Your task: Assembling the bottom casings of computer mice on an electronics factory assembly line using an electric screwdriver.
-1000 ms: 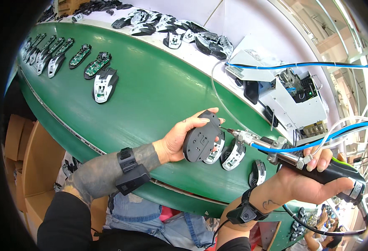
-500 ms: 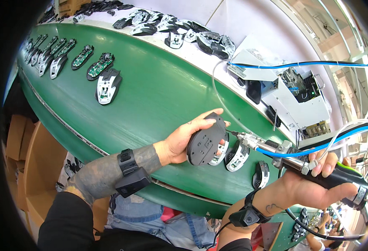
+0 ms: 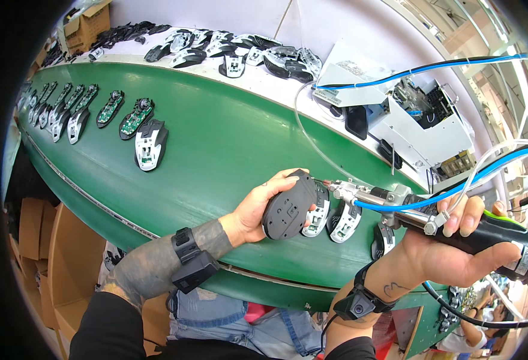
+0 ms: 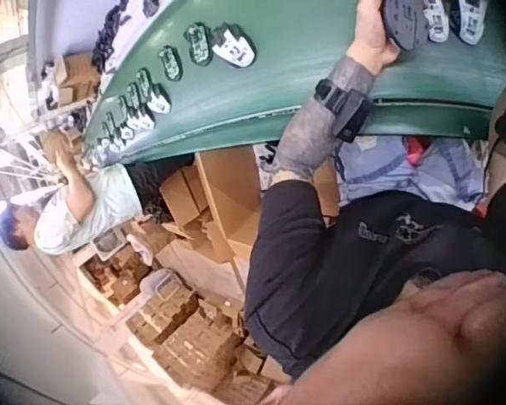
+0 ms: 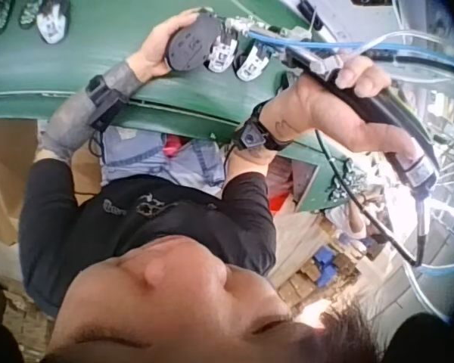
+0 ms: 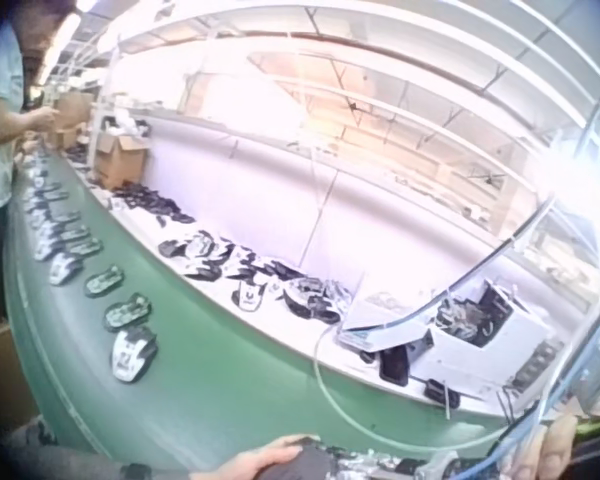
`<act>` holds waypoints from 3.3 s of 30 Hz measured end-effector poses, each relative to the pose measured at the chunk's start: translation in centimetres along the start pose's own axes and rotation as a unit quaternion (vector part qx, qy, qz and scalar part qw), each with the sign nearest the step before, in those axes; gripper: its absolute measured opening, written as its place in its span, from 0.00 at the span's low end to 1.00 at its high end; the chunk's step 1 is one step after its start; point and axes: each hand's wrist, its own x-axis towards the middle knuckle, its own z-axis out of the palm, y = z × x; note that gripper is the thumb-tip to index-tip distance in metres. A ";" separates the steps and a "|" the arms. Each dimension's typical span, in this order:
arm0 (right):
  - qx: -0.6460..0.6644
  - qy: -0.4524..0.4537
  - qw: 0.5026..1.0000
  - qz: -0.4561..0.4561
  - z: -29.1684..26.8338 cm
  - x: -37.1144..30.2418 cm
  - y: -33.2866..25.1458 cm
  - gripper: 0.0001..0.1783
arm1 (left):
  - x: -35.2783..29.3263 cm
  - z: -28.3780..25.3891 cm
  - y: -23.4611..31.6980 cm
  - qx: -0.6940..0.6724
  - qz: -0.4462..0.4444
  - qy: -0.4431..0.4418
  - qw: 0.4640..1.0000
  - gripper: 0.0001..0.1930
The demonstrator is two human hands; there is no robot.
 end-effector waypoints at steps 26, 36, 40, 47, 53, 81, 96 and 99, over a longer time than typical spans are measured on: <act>0.026 -0.069 0.995 0.074 2.6 -2.1 -0.3 0.34 | 0.6 -1.6 3.5 -0.035 0.146 0.077 0.986 0.17; 0.041 -0.089 0.991 0.087 2.8 -2.4 -0.4 0.33 | 0.3 -1.4 3.3 -0.032 0.152 0.065 0.986 0.19; 0.040 -0.091 0.992 0.084 2.9 -2.5 -0.5 0.33 | 0.2 -1.4 3.3 -0.033 0.154 0.062 0.986 0.19; 0.064 -0.100 0.988 0.095 2.8 -2.1 -0.7 0.33 | 0.1 -0.6 3.2 -0.041 0.145 0.056 0.987 0.19; 0.058 -0.117 0.986 0.104 3.9 -2.8 -0.2 0.30 | -0.1 -1.1 2.9 -0.062 0.161 0.055 0.983 0.18; 0.087 -0.108 0.983 0.122 5.2 -2.8 -1.7 0.32 | -1.0 0.6 2.2 0.115 0.124 0.171 0.971 0.23; 0.091 -0.125 0.979 0.135 2.8 -0.4 -3.2 0.23 | -5.2 -7.1 11.9 0.851 0.100 0.449 0.254 0.24; 0.077 -0.099 0.984 0.128 2.5 -0.3 -3.4 0.22 | -4.2 -4.0 9.5 0.849 0.139 0.340 0.379 0.24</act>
